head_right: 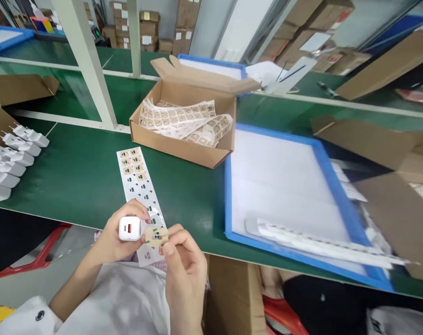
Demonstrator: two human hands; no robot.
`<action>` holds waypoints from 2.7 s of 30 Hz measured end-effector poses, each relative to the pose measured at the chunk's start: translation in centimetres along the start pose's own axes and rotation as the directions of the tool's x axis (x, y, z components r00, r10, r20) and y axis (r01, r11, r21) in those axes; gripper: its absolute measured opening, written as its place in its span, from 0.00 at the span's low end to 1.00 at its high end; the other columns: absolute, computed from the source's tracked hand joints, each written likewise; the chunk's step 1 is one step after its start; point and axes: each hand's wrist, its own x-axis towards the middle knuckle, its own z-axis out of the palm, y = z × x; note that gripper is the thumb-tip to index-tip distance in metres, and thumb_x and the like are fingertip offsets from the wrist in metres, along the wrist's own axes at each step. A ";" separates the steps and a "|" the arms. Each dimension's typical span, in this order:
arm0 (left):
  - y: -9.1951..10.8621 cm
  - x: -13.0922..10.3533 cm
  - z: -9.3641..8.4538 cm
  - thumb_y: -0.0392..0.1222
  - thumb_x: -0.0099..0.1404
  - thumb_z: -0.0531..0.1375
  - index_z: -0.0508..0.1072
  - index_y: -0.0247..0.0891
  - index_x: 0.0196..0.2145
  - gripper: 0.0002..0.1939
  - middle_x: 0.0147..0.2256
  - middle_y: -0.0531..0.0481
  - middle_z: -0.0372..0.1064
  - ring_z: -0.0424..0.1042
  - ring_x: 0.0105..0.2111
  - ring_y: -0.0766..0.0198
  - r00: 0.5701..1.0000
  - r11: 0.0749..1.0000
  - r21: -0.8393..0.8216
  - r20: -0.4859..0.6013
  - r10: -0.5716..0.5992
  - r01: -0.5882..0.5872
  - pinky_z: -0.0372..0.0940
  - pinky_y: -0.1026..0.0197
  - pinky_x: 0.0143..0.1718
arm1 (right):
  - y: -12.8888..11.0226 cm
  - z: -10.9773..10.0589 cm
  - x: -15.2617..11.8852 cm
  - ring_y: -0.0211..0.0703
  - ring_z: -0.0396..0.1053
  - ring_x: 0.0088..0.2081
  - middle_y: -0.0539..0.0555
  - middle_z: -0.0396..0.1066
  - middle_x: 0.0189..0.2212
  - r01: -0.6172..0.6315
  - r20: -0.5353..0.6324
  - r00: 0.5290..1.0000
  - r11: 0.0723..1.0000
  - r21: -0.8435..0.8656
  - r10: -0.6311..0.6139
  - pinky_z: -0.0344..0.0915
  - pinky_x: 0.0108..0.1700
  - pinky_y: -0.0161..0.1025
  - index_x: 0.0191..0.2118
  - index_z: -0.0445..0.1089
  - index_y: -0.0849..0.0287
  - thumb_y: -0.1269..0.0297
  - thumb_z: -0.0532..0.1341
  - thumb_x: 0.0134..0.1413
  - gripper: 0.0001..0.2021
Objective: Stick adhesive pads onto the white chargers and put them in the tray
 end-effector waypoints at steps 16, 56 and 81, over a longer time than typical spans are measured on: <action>-0.1 0.0 2.9 0.37 0.65 0.67 0.70 0.43 0.38 0.08 0.29 0.56 0.75 0.74 0.25 0.67 0.919 0.987 0.008 -0.366 -0.146 0.160 0.68 0.65 0.29 | 2.2 2.1 -0.6 0.38 0.59 0.30 0.47 0.62 0.26 -0.074 -0.116 0.989 0.982 0.175 0.095 0.63 0.34 0.35 0.27 0.72 0.55 0.52 0.73 0.58 0.16; 0.6 -0.3 1.5 0.50 0.71 0.64 0.69 0.45 0.52 0.16 0.40 0.48 0.69 0.71 0.38 0.58 1.000 0.990 -0.135 -0.004 0.028 -0.029 0.66 0.56 0.40 | 0.4 1.3 0.8 0.39 0.57 0.28 0.45 0.57 0.23 0.103 -0.243 0.966 0.993 0.050 -0.088 0.60 0.35 0.39 0.23 0.64 0.54 0.52 0.73 0.56 0.21; 1.2 0.5 1.3 0.68 0.78 0.38 0.71 0.43 0.47 0.32 0.41 0.44 0.75 0.74 0.40 0.54 0.996 0.998 -0.012 0.061 0.061 -0.060 0.65 0.51 0.44 | 0.7 1.4 -2.0 0.39 0.56 0.25 0.45 0.55 0.20 0.059 -0.201 0.979 0.995 0.080 -0.041 0.59 0.29 0.37 0.22 0.62 0.54 0.53 0.73 0.56 0.22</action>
